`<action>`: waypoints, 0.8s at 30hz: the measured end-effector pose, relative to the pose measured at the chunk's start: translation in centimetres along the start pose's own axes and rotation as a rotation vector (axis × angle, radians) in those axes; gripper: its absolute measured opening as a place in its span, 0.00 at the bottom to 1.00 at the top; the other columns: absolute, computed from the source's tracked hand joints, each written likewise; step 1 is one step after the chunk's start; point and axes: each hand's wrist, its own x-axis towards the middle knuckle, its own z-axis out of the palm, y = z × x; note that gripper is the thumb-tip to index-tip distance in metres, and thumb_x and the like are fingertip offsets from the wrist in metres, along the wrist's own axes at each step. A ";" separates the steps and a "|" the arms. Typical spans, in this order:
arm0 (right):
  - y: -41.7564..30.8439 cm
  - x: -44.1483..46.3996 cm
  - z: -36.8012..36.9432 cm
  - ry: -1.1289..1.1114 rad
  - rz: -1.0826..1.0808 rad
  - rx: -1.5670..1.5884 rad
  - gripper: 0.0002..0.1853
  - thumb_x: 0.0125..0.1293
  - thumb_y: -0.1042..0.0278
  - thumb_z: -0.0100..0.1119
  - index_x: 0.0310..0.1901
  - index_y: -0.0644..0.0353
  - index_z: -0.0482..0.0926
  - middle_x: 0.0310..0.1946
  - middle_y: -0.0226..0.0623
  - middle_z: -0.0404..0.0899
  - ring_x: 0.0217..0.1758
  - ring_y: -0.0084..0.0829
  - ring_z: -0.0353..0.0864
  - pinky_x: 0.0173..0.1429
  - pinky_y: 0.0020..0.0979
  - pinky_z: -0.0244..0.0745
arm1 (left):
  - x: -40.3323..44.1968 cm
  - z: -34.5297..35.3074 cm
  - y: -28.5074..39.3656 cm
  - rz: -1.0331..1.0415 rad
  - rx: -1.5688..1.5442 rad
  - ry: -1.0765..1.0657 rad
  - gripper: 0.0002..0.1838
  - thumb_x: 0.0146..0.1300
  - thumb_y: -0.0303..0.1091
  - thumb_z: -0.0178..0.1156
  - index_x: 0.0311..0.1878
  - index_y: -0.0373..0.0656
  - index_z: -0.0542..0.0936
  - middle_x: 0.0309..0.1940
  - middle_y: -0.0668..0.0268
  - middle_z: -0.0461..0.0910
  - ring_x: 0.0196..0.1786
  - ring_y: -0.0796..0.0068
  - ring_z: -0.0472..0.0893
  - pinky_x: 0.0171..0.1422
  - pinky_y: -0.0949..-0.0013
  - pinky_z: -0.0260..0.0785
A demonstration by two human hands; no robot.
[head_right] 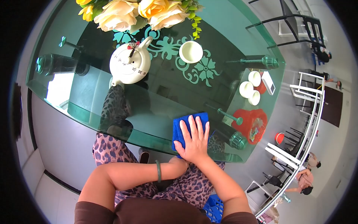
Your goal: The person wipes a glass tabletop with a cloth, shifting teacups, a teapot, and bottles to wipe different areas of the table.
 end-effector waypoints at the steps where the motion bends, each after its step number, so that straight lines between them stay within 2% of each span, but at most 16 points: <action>1: 0.8 0.7 -0.2 -0.003 -0.043 0.012 0.36 0.61 0.45 0.54 0.69 0.55 0.66 0.71 0.52 0.59 0.75 0.54 0.54 0.74 0.64 0.38 | -0.4 -0.6 0.2 -0.037 0.049 0.020 0.29 0.63 0.32 0.58 0.65 0.26 0.67 0.59 0.47 0.75 0.58 0.60 0.79 0.58 0.64 0.72; 3: 2.4 3.5 -1.3 -0.008 -0.106 0.007 0.36 0.60 0.46 0.54 0.68 0.54 0.67 0.71 0.48 0.60 0.75 0.52 0.55 0.75 0.62 0.39 | -1.2 -1.2 0.6 -0.106 0.143 0.056 0.31 0.62 0.32 0.58 0.65 0.26 0.65 0.59 0.46 0.74 0.59 0.59 0.78 0.59 0.65 0.71; 4: 3.4 5.1 -1.5 0.015 -0.081 -0.012 0.36 0.60 0.47 0.54 0.69 0.54 0.66 0.72 0.48 0.58 0.76 0.52 0.54 0.76 0.60 0.38 | -1.7 -2.0 0.3 -0.099 -0.013 -0.005 0.31 0.61 0.31 0.59 0.65 0.27 0.66 0.60 0.48 0.74 0.61 0.59 0.76 0.61 0.66 0.70; 8: 8.3 13.0 -2.0 0.235 0.079 -0.068 0.34 0.67 0.50 0.50 0.71 0.57 0.61 0.73 0.48 0.56 0.77 0.50 0.51 0.78 0.54 0.36 | -1.2 -1.8 0.5 -0.107 -0.012 -0.012 0.30 0.60 0.30 0.60 0.64 0.27 0.67 0.59 0.48 0.75 0.61 0.58 0.77 0.60 0.66 0.70; 11: 12.2 18.3 -1.5 0.372 0.211 -0.118 0.33 0.70 0.46 0.48 0.72 0.51 0.60 0.73 0.46 0.57 0.78 0.46 0.51 0.78 0.53 0.38 | -1.2 -1.6 0.4 -0.084 0.020 0.010 0.30 0.60 0.30 0.60 0.64 0.27 0.67 0.60 0.48 0.74 0.60 0.57 0.77 0.60 0.66 0.70; 13: 12.8 20.9 -1.6 0.396 0.368 -0.126 0.33 0.70 0.45 0.47 0.72 0.51 0.60 0.73 0.45 0.57 0.78 0.46 0.51 0.78 0.53 0.38 | -1.9 -2.4 0.4 -0.038 0.091 -0.019 0.30 0.60 0.30 0.60 0.64 0.27 0.67 0.60 0.48 0.74 0.61 0.57 0.76 0.60 0.65 0.71; 16: 12.0 20.8 -0.9 0.429 0.446 -0.165 0.32 0.70 0.45 0.46 0.72 0.51 0.60 0.73 0.45 0.57 0.78 0.45 0.51 0.77 0.55 0.38 | -0.6 -1.2 0.5 -0.130 -0.109 0.030 0.31 0.60 0.30 0.60 0.65 0.26 0.66 0.60 0.47 0.74 0.61 0.57 0.76 0.60 0.65 0.71; 19: 7.7 16.6 -0.3 0.366 0.300 -0.159 0.34 0.70 0.47 0.45 0.72 0.56 0.59 0.74 0.47 0.55 0.78 0.47 0.49 0.77 0.57 0.37 | -1.3 -2.2 0.6 -0.073 0.098 -0.010 0.31 0.60 0.29 0.59 0.65 0.25 0.65 0.60 0.45 0.73 0.61 0.56 0.77 0.59 0.64 0.71; 21: 4.0 12.5 -0.3 0.277 0.231 -0.117 0.34 0.69 0.48 0.47 0.72 0.58 0.59 0.73 0.49 0.55 0.78 0.50 0.49 0.77 0.57 0.36 | -0.6 -1.3 0.8 -0.121 0.018 0.024 0.34 0.52 0.34 0.69 0.63 0.33 0.72 0.64 0.51 0.71 0.66 0.60 0.72 0.63 0.61 0.69; 23: 0.5 8.4 -0.2 0.185 0.213 -0.041 0.35 0.67 0.48 0.49 0.72 0.58 0.60 0.73 0.51 0.54 0.77 0.52 0.50 0.76 0.58 0.35 | -1.1 -2.1 0.6 -0.128 -0.035 -0.009 0.33 0.52 0.34 0.69 0.63 0.35 0.74 0.65 0.52 0.71 0.66 0.62 0.72 0.63 0.61 0.70; 24: -1.1 6.5 0.0 0.144 0.204 -0.017 0.36 0.66 0.48 0.50 0.72 0.58 0.61 0.73 0.51 0.55 0.77 0.53 0.50 0.76 0.60 0.34 | -2.5 -3.9 0.4 -0.112 -0.048 -0.061 0.30 0.56 0.33 0.65 0.63 0.33 0.73 0.64 0.50 0.72 0.63 0.62 0.75 0.60 0.63 0.71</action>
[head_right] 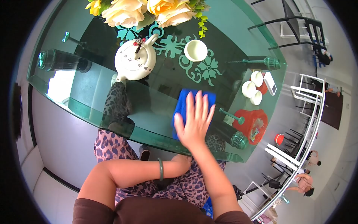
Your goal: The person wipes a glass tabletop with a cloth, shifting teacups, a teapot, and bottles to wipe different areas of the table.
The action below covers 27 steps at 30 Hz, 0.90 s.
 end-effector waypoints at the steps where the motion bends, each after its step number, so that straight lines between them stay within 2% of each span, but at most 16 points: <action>1: -1.0 -1.9 0.0 -0.045 -0.007 0.021 0.36 0.65 0.48 0.51 0.71 0.58 0.61 0.73 0.52 0.55 0.76 0.54 0.50 0.76 0.61 0.34 | -0.8 -0.9 -0.2 0.016 -0.011 -0.054 0.27 0.60 0.32 0.60 0.63 0.32 0.72 0.62 0.48 0.73 0.60 0.62 0.78 0.58 0.65 0.73; 3: -2.3 -4.4 0.4 -0.071 -0.037 0.042 0.37 0.64 0.47 0.53 0.71 0.57 0.62 0.72 0.52 0.56 0.76 0.55 0.51 0.75 0.62 0.34 | 5.6 7.1 0.1 0.175 0.326 0.341 0.25 0.61 0.32 0.60 0.61 0.35 0.75 0.59 0.51 0.77 0.56 0.63 0.81 0.55 0.63 0.75; 7: -2.1 -3.0 -0.2 -0.068 -0.091 0.044 0.36 0.62 0.46 0.55 0.70 0.53 0.65 0.71 0.48 0.59 0.74 0.50 0.56 0.75 0.60 0.40 | 2.7 3.1 0.1 0.074 0.127 0.164 0.24 0.62 0.32 0.59 0.61 0.35 0.75 0.57 0.50 0.79 0.54 0.62 0.82 0.53 0.63 0.76; 8: -2.2 -1.7 -1.2 -0.063 -0.102 0.039 0.35 0.60 0.46 0.58 0.67 0.53 0.68 0.69 0.44 0.63 0.71 0.46 0.61 0.73 0.59 0.46 | 2.1 2.3 0.0 0.046 0.076 0.120 0.24 0.62 0.32 0.58 0.61 0.35 0.74 0.56 0.50 0.79 0.53 0.61 0.83 0.53 0.62 0.76; 9: -1.9 -0.3 -2.0 -0.046 -0.116 0.054 0.30 0.59 0.49 0.62 0.62 0.53 0.73 0.63 0.43 0.69 0.64 0.43 0.68 0.69 0.55 0.54 | 1.9 2.0 0.0 0.017 0.025 0.075 0.23 0.62 0.32 0.58 0.61 0.35 0.74 0.56 0.50 0.79 0.53 0.61 0.83 0.52 0.62 0.76; 11: 0.4 2.3 -2.4 -0.057 -0.075 0.261 0.26 0.59 0.56 0.66 0.57 0.55 0.75 0.59 0.43 0.73 0.59 0.43 0.72 0.65 0.49 0.61 | 2.3 2.7 0.1 -0.035 -0.123 0.112 0.22 0.64 0.30 0.55 0.61 0.33 0.72 0.53 0.50 0.80 0.53 0.57 0.83 0.51 0.61 0.77; 13: 1.3 6.3 -1.8 0.177 0.042 0.468 0.24 0.59 0.62 0.68 0.56 0.58 0.74 0.56 0.45 0.74 0.56 0.45 0.72 0.61 0.44 0.66 | 2.0 2.5 -0.2 -0.017 -0.181 0.093 0.22 0.65 0.29 0.54 0.61 0.31 0.71 0.52 0.50 0.80 0.52 0.55 0.83 0.50 0.60 0.77; 15: 1.8 10.2 -2.2 0.300 -0.039 0.228 0.31 0.58 0.61 0.69 0.60 0.63 0.70 0.58 0.48 0.72 0.58 0.48 0.71 0.62 0.45 0.67 | 2.2 2.9 -0.3 -0.022 -0.250 0.102 0.22 0.64 0.29 0.54 0.60 0.29 0.70 0.51 0.48 0.80 0.52 0.54 0.82 0.49 0.59 0.77; 18: 2.0 13.9 -1.6 0.288 -0.059 0.163 0.42 0.54 0.55 0.72 0.65 0.70 0.62 0.61 0.55 0.67 0.61 0.54 0.69 0.66 0.47 0.65 | 2.1 3.0 -0.4 -0.004 -0.233 0.091 0.23 0.63 0.28 0.56 0.59 0.27 0.70 0.51 0.45 0.79 0.52 0.53 0.82 0.49 0.58 0.77; 25: 1.2 16.8 -1.5 0.130 0.000 0.211 0.41 0.52 0.56 0.72 0.64 0.68 0.65 0.56 0.52 0.72 0.57 0.50 0.74 0.61 0.45 0.71 | 1.8 2.9 -0.3 0.033 -0.117 0.130 0.25 0.60 0.27 0.58 0.60 0.26 0.69 0.52 0.43 0.78 0.53 0.52 0.81 0.50 0.58 0.77; 27: 0.9 17.0 -1.6 0.121 0.034 0.211 0.36 0.51 0.56 0.72 0.60 0.65 0.71 0.52 0.48 0.76 0.56 0.48 0.75 0.60 0.43 0.73 | 2.2 3.1 -0.2 0.026 -0.136 0.130 0.26 0.59 0.27 0.60 0.60 0.26 0.69 0.53 0.42 0.77 0.53 0.52 0.81 0.51 0.58 0.77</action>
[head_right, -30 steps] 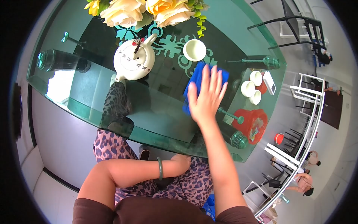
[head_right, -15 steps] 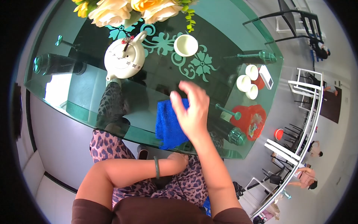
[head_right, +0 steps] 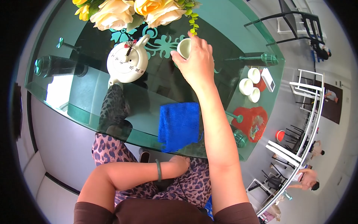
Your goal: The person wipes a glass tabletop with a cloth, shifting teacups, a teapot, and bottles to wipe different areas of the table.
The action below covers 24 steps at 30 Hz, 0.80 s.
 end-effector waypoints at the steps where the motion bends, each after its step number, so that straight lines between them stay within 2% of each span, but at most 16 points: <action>1: -0.1 0.1 -0.2 -0.015 0.024 0.012 0.35 0.51 0.56 0.72 0.59 0.64 0.73 0.51 0.47 0.76 0.56 0.48 0.75 0.60 0.43 0.73 | 0.1 0.0 0.0 -0.003 -0.008 0.001 0.27 0.59 0.28 0.60 0.60 0.26 0.69 0.53 0.42 0.77 0.54 0.51 0.81 0.51 0.58 0.77; 3: 0.1 0.0 -0.8 0.011 0.065 0.037 0.31 0.51 0.55 0.72 0.55 0.62 0.77 0.49 0.45 0.78 0.56 0.46 0.75 0.60 0.42 0.72 | 0.1 -0.2 -0.1 -0.010 -0.060 -0.017 0.27 0.58 0.28 0.61 0.60 0.26 0.69 0.53 0.42 0.77 0.54 0.51 0.81 0.52 0.58 0.76; 7: 2.5 -2.2 -3.2 0.068 0.161 -0.006 0.32 0.53 0.55 0.71 0.59 0.59 0.74 0.51 0.46 0.76 0.58 0.46 0.73 0.63 0.41 0.69 | -0.3 -0.9 -0.1 -0.008 -0.086 -0.036 0.28 0.57 0.28 0.62 0.60 0.25 0.69 0.54 0.42 0.77 0.55 0.51 0.81 0.53 0.58 0.76; 12: 5.6 -9.0 -6.6 0.036 0.243 -0.156 0.32 0.55 0.58 0.70 0.61 0.59 0.72 0.56 0.46 0.74 0.62 0.48 0.70 0.65 0.43 0.66 | -0.4 -0.7 0.1 0.014 0.038 -0.010 0.29 0.56 0.28 0.63 0.60 0.24 0.69 0.56 0.44 0.76 0.57 0.54 0.79 0.54 0.60 0.76; 14: 6.8 -12.4 -7.9 0.028 0.296 -0.187 0.33 0.55 0.59 0.70 0.62 0.59 0.70 0.56 0.47 0.73 0.61 0.47 0.71 0.65 0.42 0.66 | 0.9 0.8 0.2 -0.005 0.083 0.006 0.58 0.35 0.34 0.81 0.70 0.27 0.58 0.63 0.52 0.73 0.61 0.61 0.78 0.55 0.67 0.75; 16: 7.8 -15.2 -9.6 0.066 0.373 -0.181 0.33 0.55 0.61 0.70 0.62 0.60 0.70 0.56 0.48 0.73 0.60 0.46 0.72 0.64 0.41 0.68 | 1.2 0.6 0.2 -0.041 0.001 -0.053 0.55 0.38 0.34 0.80 0.70 0.28 0.60 0.59 0.53 0.77 0.58 0.61 0.79 0.53 0.67 0.76; 19: 11.9 -18.9 -11.4 0.151 0.466 -0.275 0.33 0.53 0.65 0.71 0.60 0.62 0.70 0.55 0.48 0.73 0.60 0.46 0.73 0.63 0.41 0.69 | -0.3 -0.8 -0.1 -0.009 -0.023 -0.068 0.25 0.58 0.28 0.61 0.59 0.28 0.73 0.58 0.50 0.74 0.59 0.57 0.77 0.54 0.60 0.76; 22: 15.9 -21.2 -12.3 0.199 0.511 -0.292 0.32 0.54 0.65 0.70 0.60 0.62 0.70 0.56 0.48 0.74 0.61 0.47 0.73 0.65 0.42 0.67 | 0.2 0.0 -0.4 0.045 0.040 -0.078 0.23 0.59 0.28 0.60 0.58 0.28 0.74 0.57 0.50 0.74 0.59 0.58 0.77 0.52 0.61 0.76; 24: 17.2 -21.9 -12.4 0.177 0.523 -0.291 0.33 0.54 0.65 0.71 0.61 0.62 0.69 0.58 0.49 0.73 0.62 0.47 0.72 0.66 0.42 0.66 | 0.3 0.2 -0.3 -0.011 -0.018 -0.059 0.22 0.59 0.28 0.59 0.57 0.28 0.74 0.57 0.50 0.74 0.59 0.58 0.77 0.52 0.61 0.77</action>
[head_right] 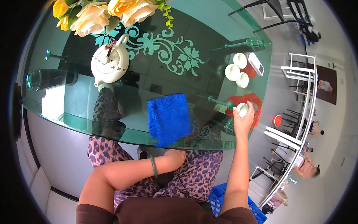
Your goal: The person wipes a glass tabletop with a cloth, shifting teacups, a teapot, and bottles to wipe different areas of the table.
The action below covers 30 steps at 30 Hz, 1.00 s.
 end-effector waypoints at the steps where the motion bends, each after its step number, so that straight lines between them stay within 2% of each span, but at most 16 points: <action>1: 0.2 0.0 0.1 -0.013 0.002 -0.001 0.34 0.54 0.65 0.71 0.62 0.62 0.69 0.58 0.49 0.72 0.63 0.48 0.71 0.66 0.42 0.65 | 0.0 0.0 0.0 -0.030 -0.032 0.010 0.22 0.60 0.28 0.59 0.57 0.28 0.74 0.57 0.50 0.74 0.59 0.58 0.77 0.52 0.61 0.77; 4: -0.6 -0.3 0.4 -0.073 0.053 0.016 0.35 0.56 0.64 0.69 0.64 0.62 0.67 0.64 0.51 0.67 0.68 0.49 0.65 0.70 0.44 0.60 | 2.3 2.6 -0.3 -0.043 -0.016 0.065 0.47 0.41 0.31 0.77 0.66 0.31 0.66 0.52 0.52 0.81 0.53 0.61 0.82 0.49 0.66 0.78; 7: -6.5 -1.4 -0.2 0.104 -0.217 -0.142 0.34 0.59 0.64 0.65 0.66 0.62 0.65 0.68 0.52 0.61 0.72 0.51 0.59 0.73 0.46 0.55 | 1.3 2.0 0.0 -0.053 -0.006 0.108 0.47 0.42 0.30 0.77 0.66 0.31 0.66 0.53 0.51 0.80 0.54 0.61 0.82 0.50 0.66 0.77; 8: -10.1 -2.3 -0.6 0.018 -0.268 -0.006 0.33 0.62 0.61 0.62 0.67 0.62 0.65 0.70 0.53 0.58 0.73 0.52 0.56 0.75 0.48 0.49 | 0.7 1.3 0.1 -0.031 0.009 0.071 0.37 0.48 0.30 0.70 0.64 0.30 0.69 0.56 0.50 0.78 0.56 0.60 0.80 0.52 0.65 0.76; 10: -14.9 -4.6 0.0 -0.143 -0.525 0.038 0.33 0.63 0.51 0.60 0.66 0.59 0.68 0.71 0.51 0.58 0.76 0.49 0.53 0.76 0.53 0.41 | -0.3 0.0 0.0 0.018 0.043 -0.004 0.22 0.62 0.29 0.56 0.58 0.29 0.75 0.60 0.48 0.74 0.60 0.59 0.77 0.56 0.63 0.74; 12: -18.0 -7.2 2.0 -0.257 -0.846 -0.008 0.33 0.64 0.38 0.53 0.67 0.46 0.70 0.72 0.44 0.58 0.77 0.50 0.51 0.75 0.63 0.32 | 4.2 5.9 -0.3 0.005 0.119 0.280 0.39 0.49 0.30 0.70 0.65 0.30 0.67 0.61 0.50 0.74 0.61 0.61 0.77 0.58 0.66 0.73; 13: -19.7 -7.9 2.5 -0.449 -0.857 0.053 0.34 0.62 0.35 0.53 0.68 0.40 0.69 0.73 0.42 0.58 0.77 0.52 0.50 0.75 0.64 0.32 | 4.7 6.5 -0.4 -0.009 0.129 0.295 0.43 0.46 0.30 0.73 0.67 0.31 0.65 0.61 0.50 0.74 0.62 0.62 0.77 0.60 0.66 0.72; 14: -20.4 -8.1 4.3 -0.548 -0.861 0.042 0.34 0.62 0.35 0.52 0.68 0.38 0.68 0.73 0.42 0.57 0.77 0.53 0.49 0.75 0.64 0.32 | 4.1 5.8 -0.4 -0.022 0.138 0.311 0.48 0.42 0.31 0.76 0.69 0.31 0.64 0.62 0.51 0.74 0.63 0.63 0.76 0.61 0.67 0.71; 16: -21.1 -6.4 5.5 -0.431 -0.874 0.046 0.33 0.64 0.36 0.50 0.69 0.38 0.68 0.73 0.41 0.56 0.77 0.54 0.49 0.75 0.64 0.32 | 2.5 2.8 0.4 -0.051 0.091 0.089 0.48 0.43 0.32 0.76 0.69 0.32 0.64 0.63 0.52 0.73 0.65 0.64 0.75 0.65 0.66 0.68; 17: -21.8 -4.7 5.7 -0.400 -0.836 0.044 0.32 0.65 0.38 0.49 0.70 0.35 0.66 0.74 0.37 0.57 0.77 0.51 0.50 0.74 0.65 0.35 | 1.5 0.9 0.6 -0.093 -0.049 -0.034 0.48 0.43 0.32 0.76 0.69 0.31 0.64 0.62 0.53 0.74 0.64 0.64 0.75 0.65 0.67 0.69; 20: -22.6 1.6 8.0 -0.224 -0.768 0.055 0.37 0.69 0.41 0.45 0.73 0.53 0.58 0.74 0.41 0.57 0.77 0.51 0.49 0.76 0.59 0.33 | -1.5 -1.1 0.4 0.062 0.230 0.003 0.25 0.63 0.31 0.56 0.61 0.28 0.70 0.57 0.50 0.77 0.58 0.60 0.79 0.57 0.64 0.72; 22: -23.3 6.4 10.0 -0.091 -0.723 0.131 0.39 0.69 0.44 0.47 0.73 0.63 0.52 0.73 0.47 0.57 0.77 0.51 0.50 0.77 0.56 0.35 | -0.3 0.2 0.5 -0.015 0.086 0.062 0.26 0.61 0.30 0.58 0.61 0.28 0.70 0.56 0.50 0.77 0.57 0.58 0.79 0.56 0.63 0.73; 23: -23.8 8.5 11.1 -0.015 -0.682 0.168 0.39 0.69 0.46 0.50 0.71 0.66 0.53 0.72 0.52 0.56 0.77 0.50 0.51 0.77 0.55 0.36 | 0.1 0.6 0.5 -0.055 0.009 0.092 0.26 0.60 0.30 0.59 0.61 0.28 0.70 0.55 0.50 0.77 0.56 0.57 0.80 0.56 0.63 0.74; 25: -25.2 12.5 13.3 0.101 -0.544 0.190 0.38 0.67 0.46 0.52 0.67 0.69 0.59 0.70 0.55 0.59 0.76 0.48 0.54 0.77 0.55 0.39 | 0.1 0.4 0.3 -0.056 -0.016 0.068 0.26 0.59 0.29 0.59 0.61 0.29 0.69 0.55 0.49 0.77 0.57 0.55 0.79 0.56 0.63 0.74; 28: -27.6 15.6 14.1 0.057 -0.351 0.175 0.34 0.66 0.48 0.54 0.64 0.66 0.64 0.68 0.53 0.61 0.75 0.46 0.56 0.77 0.55 0.41 | -1.1 -1.2 0.3 -0.003 0.019 -0.014 0.27 0.59 0.28 0.60 0.61 0.28 0.69 0.56 0.47 0.77 0.58 0.54 0.79 0.55 0.63 0.74; 30: -27.9 14.8 14.5 0.122 -0.401 0.144 0.33 0.66 0.48 0.54 0.65 0.64 0.65 0.69 0.51 0.61 0.75 0.46 0.55 0.77 0.55 0.40 | -1.2 -1.5 0.3 -0.009 0.006 -0.032 0.28 0.58 0.28 0.60 0.62 0.28 0.69 0.57 0.46 0.76 0.58 0.55 0.78 0.56 0.64 0.74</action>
